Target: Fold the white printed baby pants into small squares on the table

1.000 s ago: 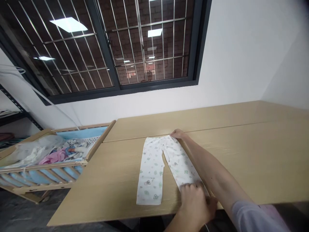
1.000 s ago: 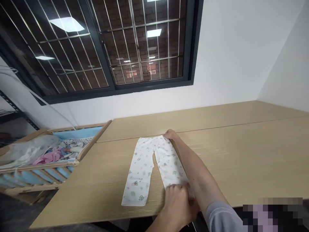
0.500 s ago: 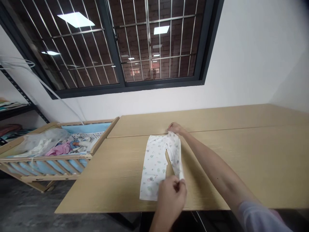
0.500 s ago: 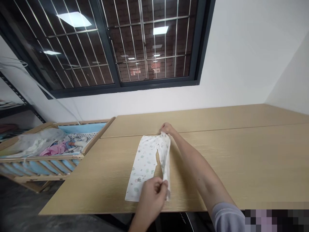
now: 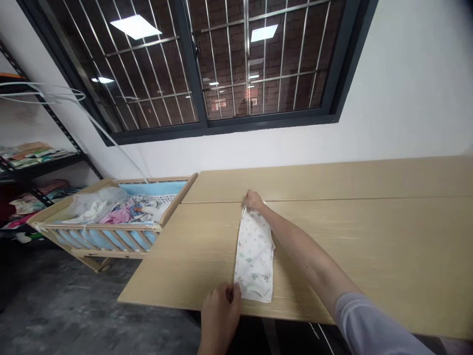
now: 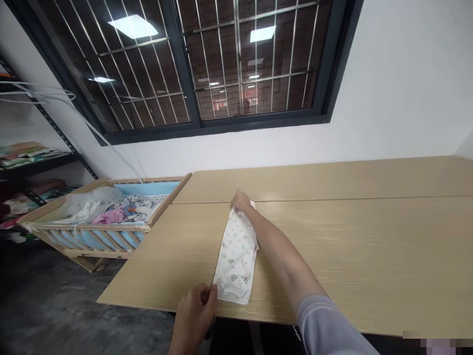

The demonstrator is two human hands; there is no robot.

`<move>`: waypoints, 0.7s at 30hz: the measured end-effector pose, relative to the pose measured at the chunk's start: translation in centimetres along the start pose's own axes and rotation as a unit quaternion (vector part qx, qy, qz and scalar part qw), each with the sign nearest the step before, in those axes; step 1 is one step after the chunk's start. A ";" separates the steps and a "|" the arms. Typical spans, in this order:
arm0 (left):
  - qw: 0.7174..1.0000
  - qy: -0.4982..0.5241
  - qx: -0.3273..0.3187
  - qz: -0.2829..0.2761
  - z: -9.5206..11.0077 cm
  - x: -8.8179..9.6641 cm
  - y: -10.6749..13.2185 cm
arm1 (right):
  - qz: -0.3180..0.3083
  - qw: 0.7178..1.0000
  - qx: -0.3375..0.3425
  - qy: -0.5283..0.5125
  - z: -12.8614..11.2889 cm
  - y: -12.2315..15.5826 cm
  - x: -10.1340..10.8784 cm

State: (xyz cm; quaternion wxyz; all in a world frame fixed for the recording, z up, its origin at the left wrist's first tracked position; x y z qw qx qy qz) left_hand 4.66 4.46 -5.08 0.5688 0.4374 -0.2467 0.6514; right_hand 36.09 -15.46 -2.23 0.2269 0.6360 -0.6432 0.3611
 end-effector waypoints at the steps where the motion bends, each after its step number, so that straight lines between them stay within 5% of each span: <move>1: 0.999 -0.038 0.008 0.012 0.1 0.2 0.2 | -0.004 1.000 0.006 0.005 -0.2 0.2 -0.2; 6: 0.990 -0.116 0.039 0.063 0.2 1.6 1.4 | -0.014 0.998 0.064 0.018 -1.4 2.3 0.0; 9: 0.969 -0.098 -0.083 0.209 0.7 1.7 2.7 | -0.036 0.987 0.154 0.006 -2.9 6.2 0.2; 12: 0.903 -0.107 -0.252 0.330 1.5 -0.3 4.5 | -0.129 0.935 0.330 -0.036 -5.3 13.0 -0.1; 16: 0.854 -0.142 -0.333 0.375 1.1 -4.3 5.4 | -0.297 0.846 0.439 -0.064 -6.4 22.3 -1.1; 19: 0.844 -0.161 -0.347 0.377 0.1 -6.0 5.4 | -0.336 0.818 0.462 -0.059 -5.3 24.8 -1.6; 21: 0.846 -0.170 -0.340 0.374 -0.5 -6.5 5.4 | -0.331 0.826 0.454 -0.038 -3.9 23.6 -1.9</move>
Point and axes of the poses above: each hand's wrist, its own y-axis away from the middle knuckle, its own x-axis out of the back of the hand, z = x × y, the point moved 3 cm from there along -y, towards the middle knuckle, and after that the axes turned 11 degrees about x, right-handed, at the moved point
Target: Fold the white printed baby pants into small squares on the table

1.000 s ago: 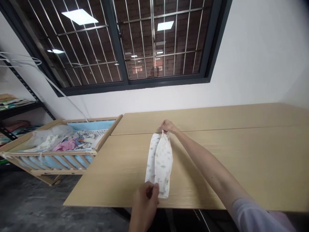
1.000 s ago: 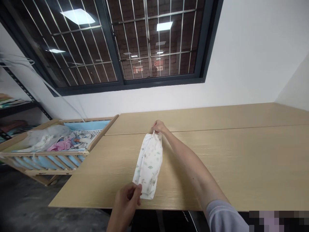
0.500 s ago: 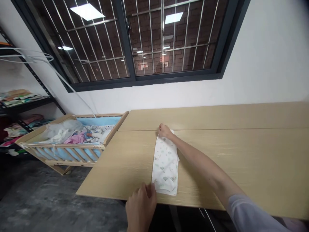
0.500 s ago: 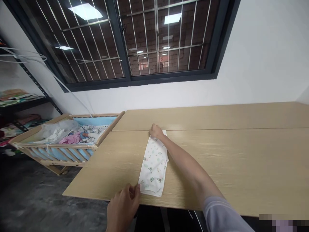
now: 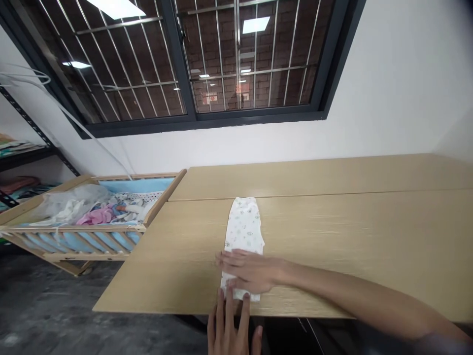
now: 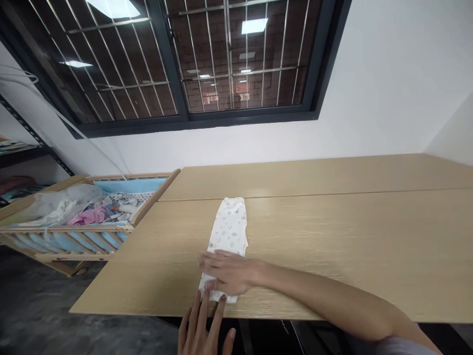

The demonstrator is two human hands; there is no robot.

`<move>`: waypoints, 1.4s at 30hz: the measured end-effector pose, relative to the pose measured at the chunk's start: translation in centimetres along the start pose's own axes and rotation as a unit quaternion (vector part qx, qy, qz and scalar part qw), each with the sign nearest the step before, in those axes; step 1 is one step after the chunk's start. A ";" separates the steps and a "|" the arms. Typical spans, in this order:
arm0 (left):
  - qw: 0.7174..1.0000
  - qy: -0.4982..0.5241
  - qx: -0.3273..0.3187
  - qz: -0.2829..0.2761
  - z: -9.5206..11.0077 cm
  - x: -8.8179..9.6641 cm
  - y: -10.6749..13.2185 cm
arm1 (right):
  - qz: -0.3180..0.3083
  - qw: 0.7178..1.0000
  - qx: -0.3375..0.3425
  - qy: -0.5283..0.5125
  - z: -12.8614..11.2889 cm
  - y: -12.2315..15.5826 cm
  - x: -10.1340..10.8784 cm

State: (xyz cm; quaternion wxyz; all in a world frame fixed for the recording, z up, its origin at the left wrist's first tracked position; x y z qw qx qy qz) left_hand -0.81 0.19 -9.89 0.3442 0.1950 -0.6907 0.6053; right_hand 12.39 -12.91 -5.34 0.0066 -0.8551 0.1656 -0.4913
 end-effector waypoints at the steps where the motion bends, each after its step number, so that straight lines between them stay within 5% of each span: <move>1: 1.000 -0.006 0.005 -0.006 -0.1 -0.1 0.2 | 0.004 1.000 -0.017 0.011 1.5 0.1 0.5; 9: 0.998 -0.046 -0.016 -0.031 -0.5 0.1 0.3 | 0.076 0.955 -0.250 0.143 17.5 0.1 9.0; 14: 0.998 -0.041 -0.015 -0.035 -0.6 0.0 0.4 | 0.092 0.934 -0.293 0.184 20.6 0.0 11.4; 18: 0.997 -0.012 0.049 -0.059 -0.6 0.6 -0.1 | 0.140 0.934 -0.257 0.205 17.1 -0.2 10.7; 23: 0.995 0.049 0.037 -0.084 -2.9 1.8 -2.5 | 0.221 0.955 -0.157 0.121 6.2 1.6 8.2; 26: 0.989 0.097 -0.040 -0.108 -4.7 2.1 -4.5 | 0.149 0.984 -0.092 0.034 -0.8 3.5 5.7; 29: 0.975 0.133 -0.103 -0.145 -5.6 1.9 -5.6 | 0.084 0.993 -0.054 0.057 -5.3 6.0 2.4; 36: 0.959 0.199 -0.146 -0.138 -4.8 3.0 -4.5 | 0.116 0.960 -0.072 0.243 -8.0 9.5 -4.1; 39: 0.949 0.235 -0.134 -0.163 -4.4 4.0 -4.3 | 0.138 0.969 -0.091 0.184 -10.0 9.5 -2.9; 42: 0.936 0.290 -0.072 -0.185 -4.2 4.5 -6.1 | 0.185 0.965 -0.179 0.048 -11.1 9.4 1.2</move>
Point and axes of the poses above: each hand's wrist, its own y-axis away from the middle knuckle, its own x-axis out of the back of the hand, z = x × y, the point moved 3 cm from there along -y, towards the middle knuckle, and after that the axes turned 11 degrees about x, right-handed, at the moved point
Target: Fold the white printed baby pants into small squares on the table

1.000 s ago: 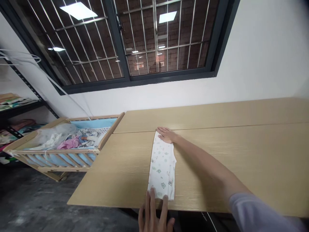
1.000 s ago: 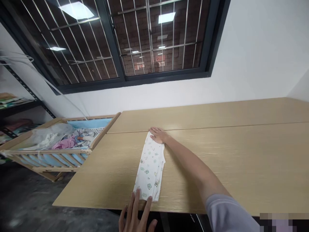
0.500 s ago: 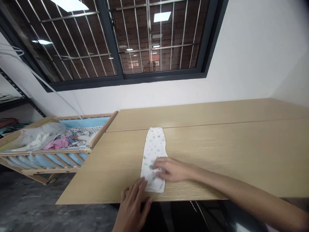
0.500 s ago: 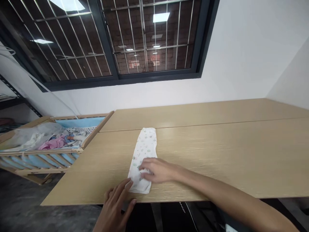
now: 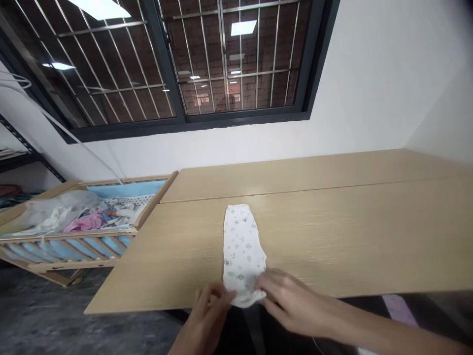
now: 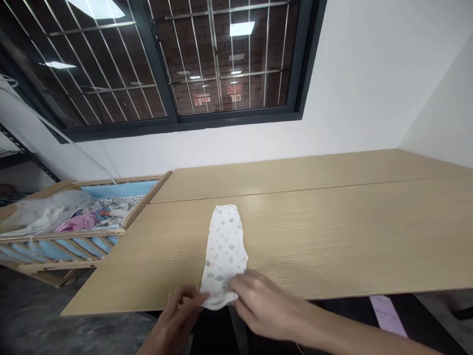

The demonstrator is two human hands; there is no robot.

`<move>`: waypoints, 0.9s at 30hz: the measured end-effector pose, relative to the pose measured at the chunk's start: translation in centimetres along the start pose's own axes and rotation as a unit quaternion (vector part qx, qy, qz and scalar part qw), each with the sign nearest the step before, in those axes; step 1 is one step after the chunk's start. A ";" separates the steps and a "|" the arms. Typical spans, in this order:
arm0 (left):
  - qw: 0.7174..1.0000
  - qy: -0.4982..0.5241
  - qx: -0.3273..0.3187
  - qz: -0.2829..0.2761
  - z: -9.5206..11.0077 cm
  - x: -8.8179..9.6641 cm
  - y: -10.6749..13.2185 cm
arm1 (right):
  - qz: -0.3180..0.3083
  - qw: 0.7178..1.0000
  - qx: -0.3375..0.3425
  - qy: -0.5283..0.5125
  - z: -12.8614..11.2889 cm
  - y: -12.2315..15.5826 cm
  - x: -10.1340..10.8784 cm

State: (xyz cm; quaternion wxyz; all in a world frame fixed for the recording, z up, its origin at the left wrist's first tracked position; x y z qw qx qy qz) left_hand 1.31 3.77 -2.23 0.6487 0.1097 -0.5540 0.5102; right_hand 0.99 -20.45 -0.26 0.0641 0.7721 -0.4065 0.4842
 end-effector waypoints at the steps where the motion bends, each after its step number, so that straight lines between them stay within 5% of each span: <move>1: 0.999 0.028 0.025 0.008 -0.1 0.4 -1.2 | 0.012 0.999 -0.031 -0.040 0.2 -0.8 1.5; 4: 0.989 0.095 0.102 0.050 -0.9 1.5 -6.8 | 0.061 0.988 -0.067 -0.125 2.7 -4.2 5.1; 7: 0.976 0.112 0.182 0.051 -2.7 1.4 -14.1 | 0.130 0.974 -0.083 -0.164 7.9 -8.5 6.8; 11: 0.969 0.049 0.242 -0.014 -5.4 -1.6 -21.7 | 0.224 0.945 -0.191 -0.144 15.8 -13.2 6.0; 14: 0.961 0.009 0.274 -0.034 -6.9 -4.5 -24.3 | 0.221 0.934 -0.276 -0.050 19.6 -14.7 4.5; 17: 0.956 -0.031 0.287 -0.046 -7.1 -6.2 -24.8 | 0.199 0.931 -0.304 -0.019 20.9 -15.0 3.5; 21: 0.955 -0.086 0.282 -0.008 -5.1 -5.4 -22.3 | 0.211 0.937 -0.278 0.032 19.2 -14.5 4.3; 24: 0.961 -0.113 0.253 -0.005 -2.6 -5.8 -17.4 | 0.157 0.977 -0.104 0.098 15.4 -14.5 4.7; 27: 0.965 -0.175 0.196 0.013 -0.6 -8.2 -11.7 | -0.004 0.993 0.090 0.079 11.6 -14.0 2.6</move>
Point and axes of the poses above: each hand's wrist, its own y-axis away from the middle knuckle, its own x-axis out of the back of the hand, z = x × y, the point moved 3 cm from there along -y, towards the middle knuckle, and after that the axes turned 11 degrees about x, right-handed, at the moved point
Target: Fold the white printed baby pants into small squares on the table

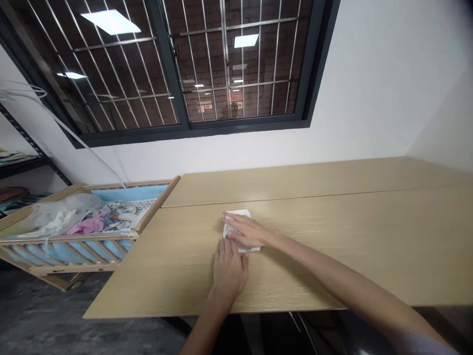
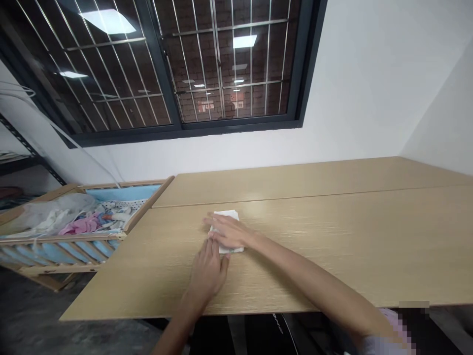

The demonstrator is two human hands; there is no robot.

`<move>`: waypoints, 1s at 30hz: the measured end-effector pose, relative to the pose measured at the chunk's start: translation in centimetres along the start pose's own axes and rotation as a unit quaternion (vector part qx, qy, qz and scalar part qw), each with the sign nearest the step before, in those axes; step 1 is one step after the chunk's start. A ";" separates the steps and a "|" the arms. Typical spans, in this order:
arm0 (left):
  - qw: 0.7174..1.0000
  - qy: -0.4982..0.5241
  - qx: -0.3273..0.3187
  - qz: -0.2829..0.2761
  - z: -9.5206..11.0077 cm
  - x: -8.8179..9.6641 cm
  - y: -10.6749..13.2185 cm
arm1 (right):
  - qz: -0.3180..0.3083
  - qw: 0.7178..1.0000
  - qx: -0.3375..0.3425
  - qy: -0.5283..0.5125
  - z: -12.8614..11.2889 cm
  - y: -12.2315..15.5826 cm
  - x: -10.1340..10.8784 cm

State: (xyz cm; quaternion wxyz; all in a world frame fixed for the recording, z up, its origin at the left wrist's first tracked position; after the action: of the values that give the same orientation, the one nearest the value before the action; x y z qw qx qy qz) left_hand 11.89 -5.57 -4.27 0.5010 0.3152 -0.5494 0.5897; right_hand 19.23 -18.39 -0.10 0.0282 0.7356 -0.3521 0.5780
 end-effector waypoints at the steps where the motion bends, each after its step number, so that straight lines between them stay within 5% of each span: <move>1: 1.000 -0.016 -0.005 0.009 0.0 -0.9 1.6 | -0.045 0.998 0.039 -0.025 -0.8 0.1 -0.9; 3: 0.999 -0.034 -0.007 0.024 -0.2 -2.4 3.8 | -0.118 0.989 0.067 -0.061 -1.0 0.5 -2.8; 6: 0.999 -0.031 -0.008 0.033 -0.7 -3.4 4.4 | -0.160 0.986 0.022 -0.049 2.2 0.6 -4.7; 11: 0.999 -0.025 -0.009 0.023 -1.0 -3.1 3.8 | -0.117 0.986 -0.105 0.051 9.9 -1.1 -3.6; 14: 1.000 -0.025 -0.010 0.012 -0.9 -2.8 3.8 | -0.116 0.979 -0.145 0.080 11.7 -2.0 -2.9; 18: 0.999 -0.017 -0.023 -0.024 -1.3 -2.2 3.3 | -0.073 0.982 -0.158 0.074 10.1 -1.5 -1.8; 22: 0.995 0.033 -0.050 -0.080 -3.3 -0.9 1.4 | 0.026 0.991 -0.109 0.068 5.3 1.1 0.6; 27: 0.989 0.055 -0.088 -0.104 -5.8 0.2 -1.3 | -0.071 0.996 -0.040 0.021 0.3 6.1 0.1; 30: 0.992 0.045 -0.100 -0.069 -6.0 0.1 -1.8 | -0.040 0.994 -0.053 0.086 -1.0 8.2 -1.4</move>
State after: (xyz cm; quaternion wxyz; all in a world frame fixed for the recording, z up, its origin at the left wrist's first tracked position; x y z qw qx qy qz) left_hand 14.61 0.06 -4.74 0.5937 0.2742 -0.5596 0.5091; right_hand 13.74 -23.43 -3.94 0.1204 0.6941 -0.3493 0.6178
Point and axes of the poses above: each hand's wrist, its own y-axis away from the middle knuckle, its own x-axis out of the back of the hand, z = x × y, the point moved 3 cm from there along -y, towards the middle knuckle, and after that the axes turned 11 degrees about x, right-handed, at the moved point
